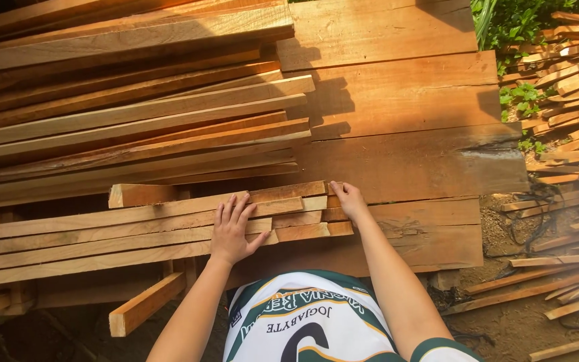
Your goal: Stacking and aligning wooden planks on a rack in a workshop setting.
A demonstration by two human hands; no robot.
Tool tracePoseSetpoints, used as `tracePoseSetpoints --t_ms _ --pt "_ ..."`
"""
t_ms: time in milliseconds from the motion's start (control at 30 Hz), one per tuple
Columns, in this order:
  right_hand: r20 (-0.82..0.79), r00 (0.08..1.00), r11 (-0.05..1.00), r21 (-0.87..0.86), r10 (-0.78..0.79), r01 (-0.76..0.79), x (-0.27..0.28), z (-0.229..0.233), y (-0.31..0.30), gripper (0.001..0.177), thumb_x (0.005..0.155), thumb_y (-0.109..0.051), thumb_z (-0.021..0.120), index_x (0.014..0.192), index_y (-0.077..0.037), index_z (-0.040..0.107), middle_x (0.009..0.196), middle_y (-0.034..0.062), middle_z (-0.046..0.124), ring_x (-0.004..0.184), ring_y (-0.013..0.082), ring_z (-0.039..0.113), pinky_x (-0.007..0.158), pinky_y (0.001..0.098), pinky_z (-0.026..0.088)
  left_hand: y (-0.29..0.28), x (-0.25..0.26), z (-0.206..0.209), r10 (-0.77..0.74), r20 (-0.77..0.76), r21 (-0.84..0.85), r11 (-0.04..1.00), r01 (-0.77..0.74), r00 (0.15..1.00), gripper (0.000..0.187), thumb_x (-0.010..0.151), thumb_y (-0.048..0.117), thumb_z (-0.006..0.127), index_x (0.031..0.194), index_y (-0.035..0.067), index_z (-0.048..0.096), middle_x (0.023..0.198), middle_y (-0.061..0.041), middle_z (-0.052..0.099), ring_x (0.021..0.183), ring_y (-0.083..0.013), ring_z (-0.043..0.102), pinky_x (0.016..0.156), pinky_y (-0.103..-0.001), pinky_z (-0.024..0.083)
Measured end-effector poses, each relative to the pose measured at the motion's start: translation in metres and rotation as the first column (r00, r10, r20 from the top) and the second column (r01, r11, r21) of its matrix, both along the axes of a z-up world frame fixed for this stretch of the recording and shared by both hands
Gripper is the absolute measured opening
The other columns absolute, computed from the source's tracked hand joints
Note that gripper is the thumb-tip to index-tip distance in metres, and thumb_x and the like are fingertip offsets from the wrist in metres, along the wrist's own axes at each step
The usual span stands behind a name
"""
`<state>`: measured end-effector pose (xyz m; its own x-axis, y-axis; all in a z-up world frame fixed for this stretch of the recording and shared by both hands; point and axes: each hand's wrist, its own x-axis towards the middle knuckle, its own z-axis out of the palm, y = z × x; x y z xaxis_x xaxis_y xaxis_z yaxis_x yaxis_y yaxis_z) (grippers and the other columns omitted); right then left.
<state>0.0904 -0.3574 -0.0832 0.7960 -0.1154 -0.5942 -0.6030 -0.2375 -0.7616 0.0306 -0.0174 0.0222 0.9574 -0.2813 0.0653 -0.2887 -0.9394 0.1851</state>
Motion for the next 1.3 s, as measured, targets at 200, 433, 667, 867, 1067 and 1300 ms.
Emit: tracePoseSetpoints --t_ms 200,433,667,867,1067,1300 --pt "0.055 0.985 0.961 0.238 -0.162 0.145 -0.003 0.023 0.008 0.026 0.102 -0.035 0.07 0.088 -0.014 0.072 0.082 -0.0071 0.064 0.081 0.0063 0.052 0.073 0.0215 0.042 0.001 0.0 0.0 -0.006 -0.001 -0.008 1.0 0.006 1.0 0.079 0.079 0.073 0.062 0.141 0.027 0.048 0.16 0.003 0.04 0.15 -0.0249 0.031 0.124 -0.046 0.017" --pt "0.007 0.961 0.92 0.292 -0.277 0.263 -0.004 0.031 0.016 0.025 0.105 -0.034 0.061 0.084 -0.02 0.062 0.07 -0.0142 0.043 0.068 -0.0007 0.04 0.061 0.0157 0.027 0.002 -0.005 -0.006 -0.024 0.029 0.038 0.999 0.023 0.999 0.084 0.08 0.072 0.059 0.147 0.025 0.045 0.162 0.001 0.039 0.152 -0.0254 0.03 0.126 -0.048 0.016" --pt "-0.002 0.926 0.861 0.368 -0.376 0.351 0.0 0.044 0.015 0.02 0.105 -0.032 0.063 0.088 -0.021 0.063 0.074 -0.0121 0.054 0.07 -0.0005 0.049 0.064 0.0156 0.036 0.001 -0.002 -0.003 -0.049 0.028 0.015 0.999 0.049 0.998 0.085 0.08 0.071 0.06 0.149 0.023 0.045 0.16 0.002 0.042 0.15 -0.0236 0.033 0.125 -0.046 0.019" --pt "-0.192 0.901 0.766 0.476 -0.39 0.433 -0.004 0.005 0.0 0.024 0.099 -0.035 0.071 0.107 -0.013 0.071 0.096 0.0027 0.072 0.087 0.0141 0.067 0.078 0.0301 0.053 0.0 -0.003 -0.002 -0.044 0.042 0.003 0.999 0.044 0.998 0.086 0.079 0.072 0.06 0.149 0.023 0.047 0.159 0.003 0.043 0.15 -0.0223 0.034 0.125 -0.045 0.018" --pt "-0.341 0.893 0.789 0.442 -0.293 0.427 0.004 0.047 0.001 0.089 0.096 -0.079 0.044 0.146 -0.005 0.041 0.148 0.022 0.035 0.135 0.0367 0.032 0.109 0.0559 0.022 0.002 -0.003 -0.002 -0.036 0.037 -0.019 0.999 0.037 0.999 0.086 0.078 0.071 0.062 0.148 0.024 0.048 0.158 0.004 0.044 0.149 -0.0214 0.035 0.125 -0.044 0.019" --pt "-0.035 0.999 0.989 0.145 -0.01 0.015 -0.011 0.03 -0.001 0.08 0.111 -0.06 0.035 0.151 0.009 0.042 0.159 0.0309 0.033 0.151 0.0402 0.025 0.127 0.0546 0.014 0.0 -0.001 0.0 -0.032 0.059 -0.038 0.999 0.034 0.998 0.084 0.079 0.072 0.062 0.147 0.024 0.049 0.158 0.004 0.045 0.149 -0.0208 0.036 0.126 -0.044 0.019"
